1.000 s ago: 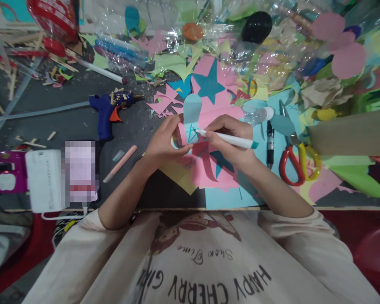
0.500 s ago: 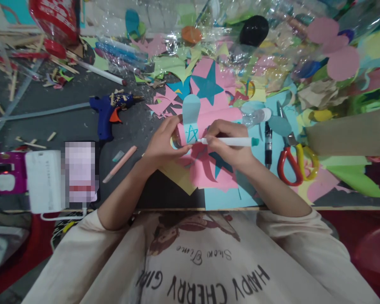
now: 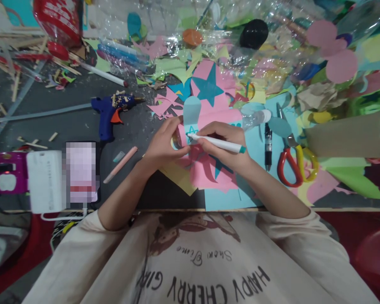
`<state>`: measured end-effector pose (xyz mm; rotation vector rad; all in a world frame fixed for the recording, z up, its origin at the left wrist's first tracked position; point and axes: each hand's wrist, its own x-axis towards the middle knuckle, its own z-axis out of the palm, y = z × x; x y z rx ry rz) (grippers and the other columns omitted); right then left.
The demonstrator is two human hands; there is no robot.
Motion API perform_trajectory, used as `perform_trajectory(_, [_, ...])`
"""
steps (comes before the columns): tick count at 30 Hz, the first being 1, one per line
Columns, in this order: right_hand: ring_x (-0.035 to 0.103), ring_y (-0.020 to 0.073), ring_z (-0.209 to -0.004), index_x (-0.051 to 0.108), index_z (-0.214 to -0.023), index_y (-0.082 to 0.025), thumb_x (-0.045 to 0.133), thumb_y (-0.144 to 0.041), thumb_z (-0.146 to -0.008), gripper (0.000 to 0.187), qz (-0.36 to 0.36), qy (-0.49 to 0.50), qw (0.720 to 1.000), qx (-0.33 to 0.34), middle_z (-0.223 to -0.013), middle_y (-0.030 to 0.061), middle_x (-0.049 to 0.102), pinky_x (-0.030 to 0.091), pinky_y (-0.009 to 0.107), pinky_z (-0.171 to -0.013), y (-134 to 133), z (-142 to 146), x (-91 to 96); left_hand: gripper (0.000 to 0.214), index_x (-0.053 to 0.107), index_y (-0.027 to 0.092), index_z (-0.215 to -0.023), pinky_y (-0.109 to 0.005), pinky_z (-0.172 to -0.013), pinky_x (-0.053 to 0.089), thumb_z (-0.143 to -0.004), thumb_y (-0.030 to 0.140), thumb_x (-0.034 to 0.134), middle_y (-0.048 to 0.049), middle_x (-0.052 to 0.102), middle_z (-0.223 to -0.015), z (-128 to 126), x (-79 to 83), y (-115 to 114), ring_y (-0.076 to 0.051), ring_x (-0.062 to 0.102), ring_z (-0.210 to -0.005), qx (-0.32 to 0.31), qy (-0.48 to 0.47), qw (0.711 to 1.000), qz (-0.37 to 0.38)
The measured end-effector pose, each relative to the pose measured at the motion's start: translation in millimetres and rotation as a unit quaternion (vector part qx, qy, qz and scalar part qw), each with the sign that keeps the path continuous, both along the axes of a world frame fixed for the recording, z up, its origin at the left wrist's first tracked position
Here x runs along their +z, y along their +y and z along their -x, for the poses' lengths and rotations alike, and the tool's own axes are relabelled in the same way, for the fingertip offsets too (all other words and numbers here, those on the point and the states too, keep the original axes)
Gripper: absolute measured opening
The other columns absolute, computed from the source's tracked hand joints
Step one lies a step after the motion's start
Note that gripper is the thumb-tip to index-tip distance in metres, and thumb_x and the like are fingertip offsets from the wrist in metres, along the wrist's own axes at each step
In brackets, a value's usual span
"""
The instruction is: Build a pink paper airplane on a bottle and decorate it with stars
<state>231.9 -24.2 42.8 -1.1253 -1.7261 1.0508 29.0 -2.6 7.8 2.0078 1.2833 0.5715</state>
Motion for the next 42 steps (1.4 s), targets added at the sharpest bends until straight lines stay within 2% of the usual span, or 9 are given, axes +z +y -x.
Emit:
perform_trajectory(5, [0.060, 0.0135, -0.063, 0.064, -0.077, -0.022, 0.064, -0.026, -0.089, 0.013, -0.049, -0.005, 0.999, 0.018, -0.071, -0.0002, 0.067, 0.045, 0.029, -0.059, 2.2, -2.9, 1.5, 0.070, 0.050, 0.023, -0.138, -0.042, -0.107, 0.047, -0.072, 0.032, 0.071, -0.0097, 0.061, -0.136, 0.9, -2.7, 1.1, -0.031, 0.056, -0.126, -0.006, -0.019, 1.000, -0.005])
perform_trajectory(10, [0.053, 0.0133, -0.058, 0.057, -0.067, -0.022, 0.060, -0.029, -0.088, 0.023, -0.050, -0.032, 0.998, 0.011, -0.063, -0.0013, 0.061, 0.042, 0.028, -0.056, 4.8, -5.3, 0.0, 0.068, 0.051, 0.025, -0.137, -0.042, -0.105, 0.048, -0.073, 0.033, 0.073, -0.0079, 0.062, -0.134, 0.7, -3.1, 0.7, -0.030, 0.057, -0.124, 0.003, -0.019, 1.000, -0.002])
perform_trajectory(18, [0.051, 0.0124, -0.056, 0.054, -0.064, -0.022, 0.061, -0.026, -0.086, 0.023, -0.041, 0.018, 0.999, 0.000, -0.061, -0.0026, 0.056, 0.040, 0.027, -0.055, 7.7, -6.1, -5.1, 0.065, 0.051, 0.024, -0.134, -0.041, -0.105, 0.048, -0.073, 0.033, 0.072, -0.0089, 0.061, -0.133, 0.2, -2.2, 0.5, -0.031, 0.058, -0.124, 0.004, -0.029, 1.000, 0.003])
perform_trajectory(22, [0.053, 0.0125, -0.059, 0.060, -0.071, -0.022, 0.063, -0.039, -0.088, 0.024, 0.002, 0.058, 0.998, -0.036, -0.067, -0.0018, 0.059, 0.044, 0.027, -0.056, 9.8, -7.8, -2.0, 0.064, 0.051, 0.023, -0.133, -0.042, -0.106, 0.048, -0.073, 0.033, 0.072, -0.0096, 0.061, -0.134, 0.4, -4.1, 0.5, -0.031, 0.058, -0.125, 0.006, -0.036, 0.999, 0.002])
perform_trajectory(25, [0.055, 0.0130, -0.059, 0.063, -0.072, -0.022, 0.062, -0.055, -0.088, 0.037, 0.004, 0.068, 0.997, -0.040, -0.068, -0.0004, 0.061, 0.047, 0.028, -0.055, 9.4, -8.6, 2.4, 0.065, 0.052, 0.024, -0.133, -0.042, -0.106, 0.048, -0.072, 0.032, 0.073, -0.0087, 0.061, -0.134, 0.4, -5.7, 0.3, -0.031, 0.058, -0.125, 0.006, -0.033, 0.999, 0.003])
perform_trajectory(28, [0.055, 0.0132, -0.054, 0.065, -0.070, -0.021, 0.050, -0.071, -0.090, 0.055, 0.008, 0.083, 0.996, -0.035, -0.062, 0.0006, 0.059, 0.046, 0.028, -0.051, 7.9, -9.8, 5.7, 0.068, 0.052, 0.024, -0.133, -0.042, -0.106, 0.048, -0.070, 0.033, 0.075, -0.0089, 0.060, -0.136, 0.9, -6.8, 0.1, -0.031, 0.057, -0.126, 0.000, -0.039, 0.999, 0.007])
perform_trajectory(31, [0.054, 0.0125, -0.051, 0.068, -0.073, -0.022, 0.041, -0.075, -0.092, 0.062, 0.016, 0.085, 0.996, -0.033, -0.060, 0.0004, 0.058, 0.045, 0.028, -0.048, 7.5, -10.5, 6.8, 0.070, 0.052, 0.024, -0.134, -0.042, -0.107, 0.048, -0.069, 0.033, 0.078, -0.0092, 0.059, -0.137, 1.8, -7.2, 0.3, -0.032, 0.056, -0.128, -0.006, -0.038, 0.999, 0.008])
perform_trajectory(37, [0.063, 0.0134, -0.063, 0.071, -0.083, -0.023, 0.066, -0.059, -0.086, 0.037, -0.002, 0.036, 0.999, -0.024, -0.075, 0.0010, 0.068, 0.052, 0.027, -0.058, 7.7, -6.3, 6.1, 0.069, 0.051, 0.027, -0.135, -0.044, -0.108, 0.048, -0.071, 0.034, 0.076, -0.0077, 0.059, -0.138, 2.5, -7.7, 1.4, -0.032, 0.055, -0.128, -0.014, -0.031, 0.999, 0.007])
perform_trajectory(42, [0.060, 0.0110, -0.058, 0.070, -0.083, -0.022, 0.069, -0.044, -0.088, 0.023, -0.013, 0.036, 0.999, 0.011, -0.072, -0.0008, 0.069, 0.049, 0.025, -0.055, 4.7, -3.9, 1.9, 0.071, 0.050, 0.025, -0.136, -0.042, -0.108, 0.047, -0.072, 0.036, 0.076, -0.0088, 0.058, -0.139, 2.7, -9.1, 2.4, -0.031, 0.055, -0.129, -0.019, -0.029, 0.999, 0.007])
